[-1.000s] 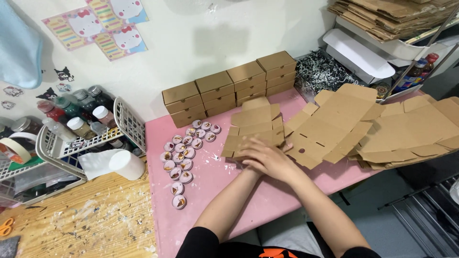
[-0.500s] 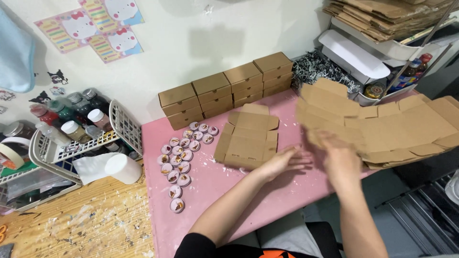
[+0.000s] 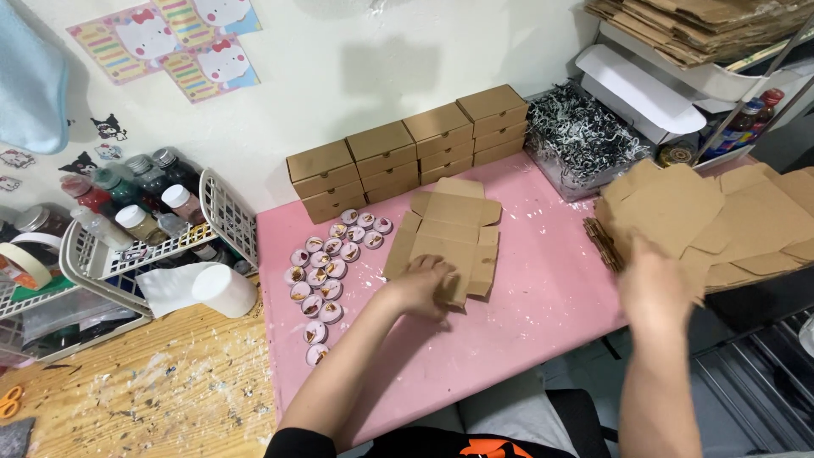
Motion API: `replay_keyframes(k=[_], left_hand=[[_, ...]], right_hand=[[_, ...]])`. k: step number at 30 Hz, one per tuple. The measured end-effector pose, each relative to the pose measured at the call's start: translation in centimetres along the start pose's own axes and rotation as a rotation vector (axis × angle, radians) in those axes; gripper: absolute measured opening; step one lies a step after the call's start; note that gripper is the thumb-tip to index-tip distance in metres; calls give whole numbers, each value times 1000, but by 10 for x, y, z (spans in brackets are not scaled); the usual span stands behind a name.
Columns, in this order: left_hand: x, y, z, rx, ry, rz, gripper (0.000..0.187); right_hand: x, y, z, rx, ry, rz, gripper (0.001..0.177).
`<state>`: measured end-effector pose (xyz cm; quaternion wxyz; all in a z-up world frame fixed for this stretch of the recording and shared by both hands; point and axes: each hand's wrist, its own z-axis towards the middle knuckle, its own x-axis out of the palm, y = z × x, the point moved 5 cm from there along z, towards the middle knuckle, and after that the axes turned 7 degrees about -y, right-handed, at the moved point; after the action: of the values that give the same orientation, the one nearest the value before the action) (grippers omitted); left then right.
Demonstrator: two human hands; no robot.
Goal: Packing small containers into cardboard gift boxes with paper shred filler.
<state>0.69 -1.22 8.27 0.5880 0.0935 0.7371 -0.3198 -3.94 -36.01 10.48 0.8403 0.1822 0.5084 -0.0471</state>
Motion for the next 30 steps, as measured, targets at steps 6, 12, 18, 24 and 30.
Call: replay_keyframes(k=[6, 12, 18, 24, 30], left_hand=[[30, 40, -4, 187, -325, -48, 33], [15, 23, -7, 120, -430, -9, 20], [51, 10, 6, 154, -513, -227, 29], [63, 69, 12, -281, -932, -823, 54], [95, 123, 34, -390, -988, -1232, 62]], right_hand=[[-34, 84, 16, -220, -289, 80, 64], [37, 144, 8, -678, 198, 569, 66], [157, 129, 27, -321, 370, 744, 66], [167, 122, 28, -41, 503, 1016, 68], [111, 124, 22, -150, 728, 1146, 89]])
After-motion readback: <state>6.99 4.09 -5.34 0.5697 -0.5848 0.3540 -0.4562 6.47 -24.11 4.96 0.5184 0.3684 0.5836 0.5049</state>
